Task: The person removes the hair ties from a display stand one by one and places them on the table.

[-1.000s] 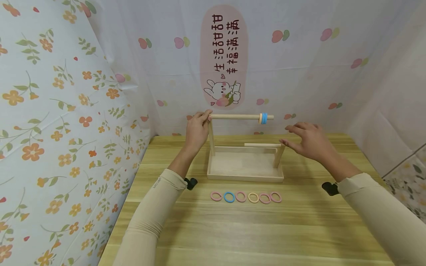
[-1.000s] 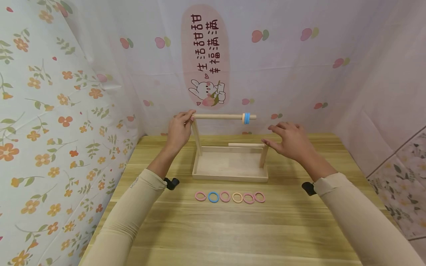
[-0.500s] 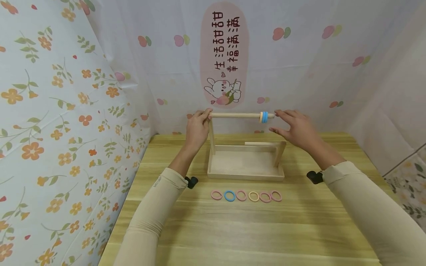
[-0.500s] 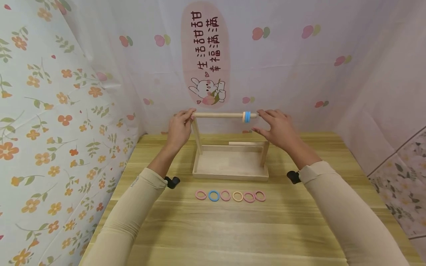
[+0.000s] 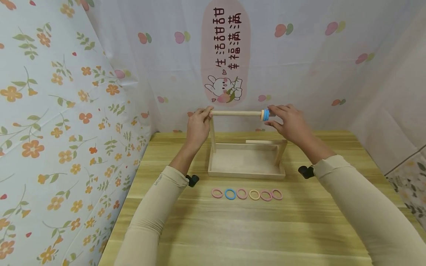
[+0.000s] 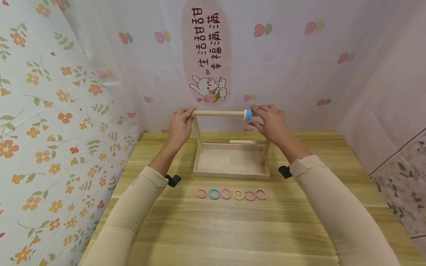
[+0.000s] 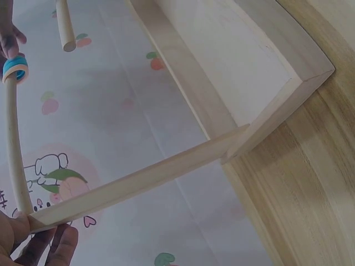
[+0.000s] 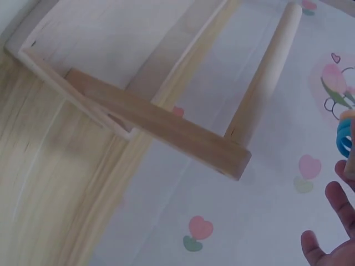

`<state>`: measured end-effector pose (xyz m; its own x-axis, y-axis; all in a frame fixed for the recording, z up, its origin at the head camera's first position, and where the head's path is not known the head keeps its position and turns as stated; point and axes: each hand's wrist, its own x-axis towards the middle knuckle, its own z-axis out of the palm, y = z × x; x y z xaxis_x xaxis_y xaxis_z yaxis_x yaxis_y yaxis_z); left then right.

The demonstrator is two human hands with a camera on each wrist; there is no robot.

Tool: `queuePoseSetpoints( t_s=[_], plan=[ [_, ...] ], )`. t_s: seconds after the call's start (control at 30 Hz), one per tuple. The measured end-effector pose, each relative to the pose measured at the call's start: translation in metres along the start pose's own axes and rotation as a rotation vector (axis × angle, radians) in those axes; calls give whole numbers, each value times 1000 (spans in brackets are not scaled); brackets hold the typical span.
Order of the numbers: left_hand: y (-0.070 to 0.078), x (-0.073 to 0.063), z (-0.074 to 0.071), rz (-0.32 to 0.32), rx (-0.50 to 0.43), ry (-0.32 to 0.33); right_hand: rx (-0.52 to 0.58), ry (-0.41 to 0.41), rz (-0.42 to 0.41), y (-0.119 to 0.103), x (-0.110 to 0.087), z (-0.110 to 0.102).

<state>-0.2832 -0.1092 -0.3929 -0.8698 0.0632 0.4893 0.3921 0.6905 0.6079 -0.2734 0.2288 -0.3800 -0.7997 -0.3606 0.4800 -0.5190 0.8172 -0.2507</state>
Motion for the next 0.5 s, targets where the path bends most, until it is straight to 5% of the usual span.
queuePoseSetpoints(
  t_s=[0.5],
  plan=[
    [-2,0,0,8,-7,16,-1,118,-25,2,2,2]
  ],
)
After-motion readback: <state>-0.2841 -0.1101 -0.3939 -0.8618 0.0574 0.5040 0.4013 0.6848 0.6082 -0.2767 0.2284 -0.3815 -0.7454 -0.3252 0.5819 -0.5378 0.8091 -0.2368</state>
